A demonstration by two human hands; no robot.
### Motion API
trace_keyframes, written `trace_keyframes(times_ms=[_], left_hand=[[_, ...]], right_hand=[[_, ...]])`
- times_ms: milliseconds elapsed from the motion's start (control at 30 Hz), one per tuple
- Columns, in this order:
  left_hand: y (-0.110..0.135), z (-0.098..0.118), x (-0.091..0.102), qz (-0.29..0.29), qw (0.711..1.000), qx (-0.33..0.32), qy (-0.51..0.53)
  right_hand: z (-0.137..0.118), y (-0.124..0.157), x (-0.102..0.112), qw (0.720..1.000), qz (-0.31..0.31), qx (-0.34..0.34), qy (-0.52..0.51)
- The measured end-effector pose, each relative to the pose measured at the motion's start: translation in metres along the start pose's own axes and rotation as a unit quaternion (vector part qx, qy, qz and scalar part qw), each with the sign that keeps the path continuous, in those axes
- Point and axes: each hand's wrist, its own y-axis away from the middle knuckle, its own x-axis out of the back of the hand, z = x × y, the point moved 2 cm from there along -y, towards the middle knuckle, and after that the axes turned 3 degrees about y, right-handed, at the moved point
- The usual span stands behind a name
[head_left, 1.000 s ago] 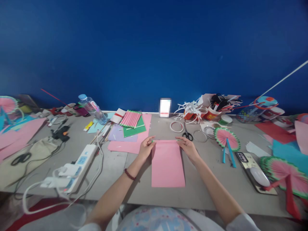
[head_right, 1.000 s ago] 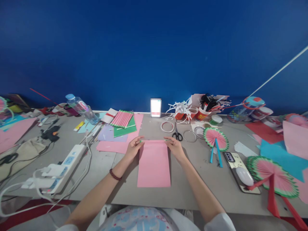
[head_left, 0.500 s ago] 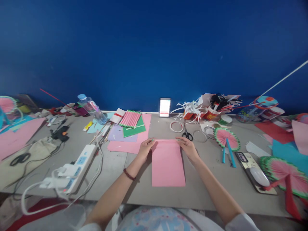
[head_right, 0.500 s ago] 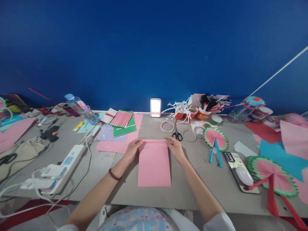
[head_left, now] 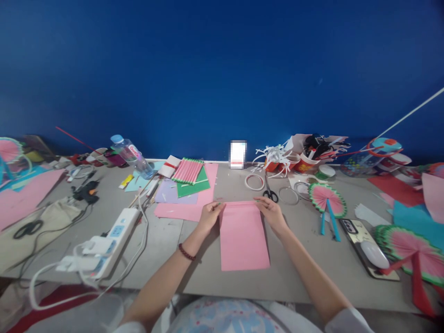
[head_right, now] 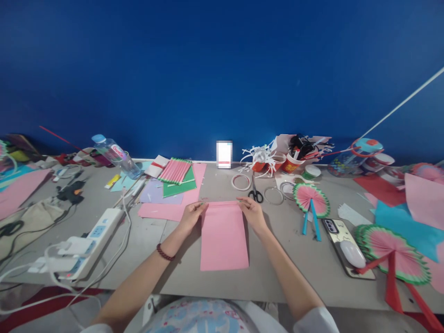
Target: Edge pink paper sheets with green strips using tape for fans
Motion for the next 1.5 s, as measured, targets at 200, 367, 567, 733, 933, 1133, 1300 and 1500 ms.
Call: trace_keyframes(times_ms=[200, 367, 567, 733, 933, 1133, 1300, 1500], left_hand=[[-0.005, -0.003, 0.003, -0.031, 0.998, -0.043, -0.039], [-0.005, -0.003, 0.004, -0.028, 0.998, -0.041, -0.041], [-0.005, -0.002, 0.003, -0.023, 0.998, -0.039, -0.039], [-0.003, -0.003, 0.003, -0.015, 0.999, -0.035, -0.025], [-0.001, 0.002, 0.002, -0.012, 0.997, -0.052, -0.05], [0.004, 0.006, -0.001, -0.024, 0.991, -0.102, -0.088], [0.005, 0.008, -0.004, -0.026, 0.989, -0.112, -0.092], [0.004, 0.005, -0.002, -0.018, 0.992, -0.099, -0.069]], right_hand=[[0.004, 0.0, -0.001, 1.0, -0.014, -0.001, -0.015], [0.005, 0.0, -0.001, 0.999, -0.022, -0.006, -0.027], [0.002, 0.001, -0.003, 1.0, -0.02, -0.01, -0.02], [0.003, 0.001, -0.002, 1.0, -0.018, -0.009, -0.022], [0.0, 0.002, -0.002, 1.0, -0.017, -0.007, -0.021], [-0.006, 0.005, -0.003, 0.997, -0.038, -0.055, -0.026], [-0.004, 0.005, -0.004, 0.995, -0.067, -0.062, 0.024], [-0.001, 0.003, -0.004, 0.995, -0.055, -0.037, 0.076]])
